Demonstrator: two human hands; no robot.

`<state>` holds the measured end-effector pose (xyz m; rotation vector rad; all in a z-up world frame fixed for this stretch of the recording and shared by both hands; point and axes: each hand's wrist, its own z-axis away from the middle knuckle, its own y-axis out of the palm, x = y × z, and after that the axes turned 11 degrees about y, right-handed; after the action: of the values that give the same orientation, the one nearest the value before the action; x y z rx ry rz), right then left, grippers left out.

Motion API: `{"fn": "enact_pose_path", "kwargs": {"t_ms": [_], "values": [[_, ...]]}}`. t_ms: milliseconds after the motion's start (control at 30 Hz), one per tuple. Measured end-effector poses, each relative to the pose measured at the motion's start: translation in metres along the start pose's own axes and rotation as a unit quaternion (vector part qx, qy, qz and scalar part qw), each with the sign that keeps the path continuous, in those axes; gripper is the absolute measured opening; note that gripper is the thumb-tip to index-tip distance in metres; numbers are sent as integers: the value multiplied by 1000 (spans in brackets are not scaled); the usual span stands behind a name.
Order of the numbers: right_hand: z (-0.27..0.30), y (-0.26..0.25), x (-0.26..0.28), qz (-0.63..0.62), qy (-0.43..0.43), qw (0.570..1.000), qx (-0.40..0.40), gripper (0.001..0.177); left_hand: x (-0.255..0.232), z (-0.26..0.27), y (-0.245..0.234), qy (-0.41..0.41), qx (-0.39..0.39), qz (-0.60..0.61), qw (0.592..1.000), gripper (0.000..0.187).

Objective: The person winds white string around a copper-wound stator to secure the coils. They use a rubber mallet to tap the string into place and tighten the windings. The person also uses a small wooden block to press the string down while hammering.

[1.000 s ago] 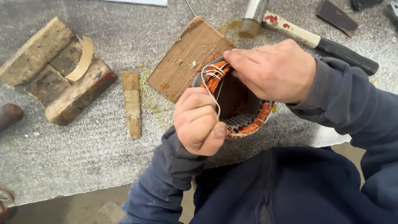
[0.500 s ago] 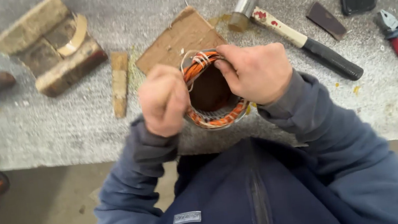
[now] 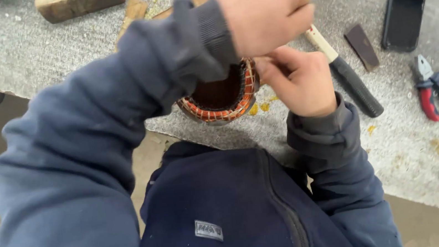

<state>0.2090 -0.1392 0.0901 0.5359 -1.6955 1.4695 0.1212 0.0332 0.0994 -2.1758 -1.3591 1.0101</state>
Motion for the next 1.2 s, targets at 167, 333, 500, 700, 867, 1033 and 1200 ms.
{"fn": "enact_pose_path", "kwargs": {"t_ms": [167, 333, 500, 700, 867, 1033, 1200], "values": [[-26, -13, -7, -20, -71, 994, 86, 15, -39, 38, -59, -92, 37, 1, 995, 28], [-43, -16, -1, 52, -132, 982, 125, 24, -90, 69, -70, -129, 41, 14, 991, 31], [-54, -12, -1, 47, -116, 982, 144, 17, -104, 78, -57, -208, -52, 84, 973, 22], [-61, 20, -13, 25, -116, 993, 22, 18, -109, 64, -49, -176, -47, 62, 981, 23], [-59, -7, 4, 7, -201, 978, 61, 18, -88, 54, -43, -161, -55, 24, 985, 23], [-63, -30, -13, -148, -156, 954, 207, 30, -48, 25, -28, -90, -51, -31, 994, 27], [-61, -3, -37, -289, -39, 957, -2, 22, -13, 9, -10, -115, -74, -2, 991, 27]]}}
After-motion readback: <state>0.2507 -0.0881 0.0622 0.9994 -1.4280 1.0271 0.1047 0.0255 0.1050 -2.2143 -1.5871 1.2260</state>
